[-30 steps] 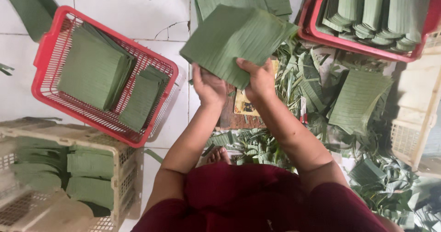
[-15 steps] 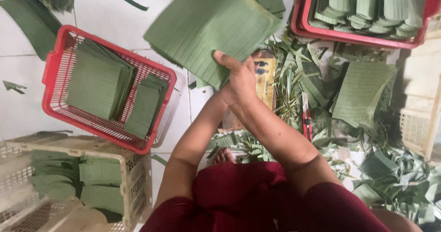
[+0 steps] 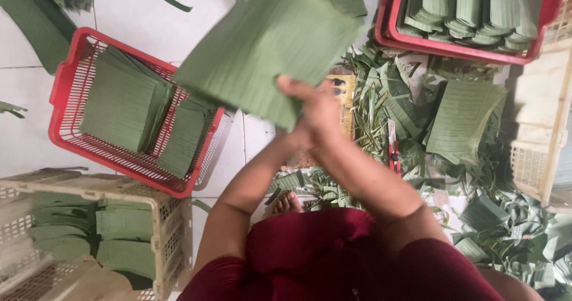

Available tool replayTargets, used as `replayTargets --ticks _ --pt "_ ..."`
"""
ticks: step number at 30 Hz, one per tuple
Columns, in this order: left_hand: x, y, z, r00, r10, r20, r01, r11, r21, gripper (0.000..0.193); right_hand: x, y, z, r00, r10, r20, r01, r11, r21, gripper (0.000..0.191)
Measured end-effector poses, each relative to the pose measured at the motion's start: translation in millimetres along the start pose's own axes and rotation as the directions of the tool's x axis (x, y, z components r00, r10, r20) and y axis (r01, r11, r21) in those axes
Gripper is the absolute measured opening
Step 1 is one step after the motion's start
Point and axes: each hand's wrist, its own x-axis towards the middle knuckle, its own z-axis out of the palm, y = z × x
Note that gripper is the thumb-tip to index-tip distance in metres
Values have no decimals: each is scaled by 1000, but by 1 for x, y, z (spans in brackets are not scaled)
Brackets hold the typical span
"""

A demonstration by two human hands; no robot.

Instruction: The person sits on the floor trimming banana leaf pieces with scissors, using a printed paper template and a metal ruler to guide cuts. They stack trimmed leaf pieces, place finished stacks into plastic baskets, and clear leaf scraps aside between cuts.

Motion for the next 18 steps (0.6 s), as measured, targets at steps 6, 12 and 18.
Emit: replayTargets --ticks 6,12,18 --pt "60 99 -121 808 546 -221 402 -237 885 98 54 -97 -66 951 -308 -15 308 942 131 49" --pt "107 138 -153 384 107 -917 919 -141 368 154 112 -183 -117 848 -520 98 506 851 139 15" --pt "102 128 -136 268 5 -963 942 -209 261 170 166 -230 -134 950 -274 151 231 940 251 37"
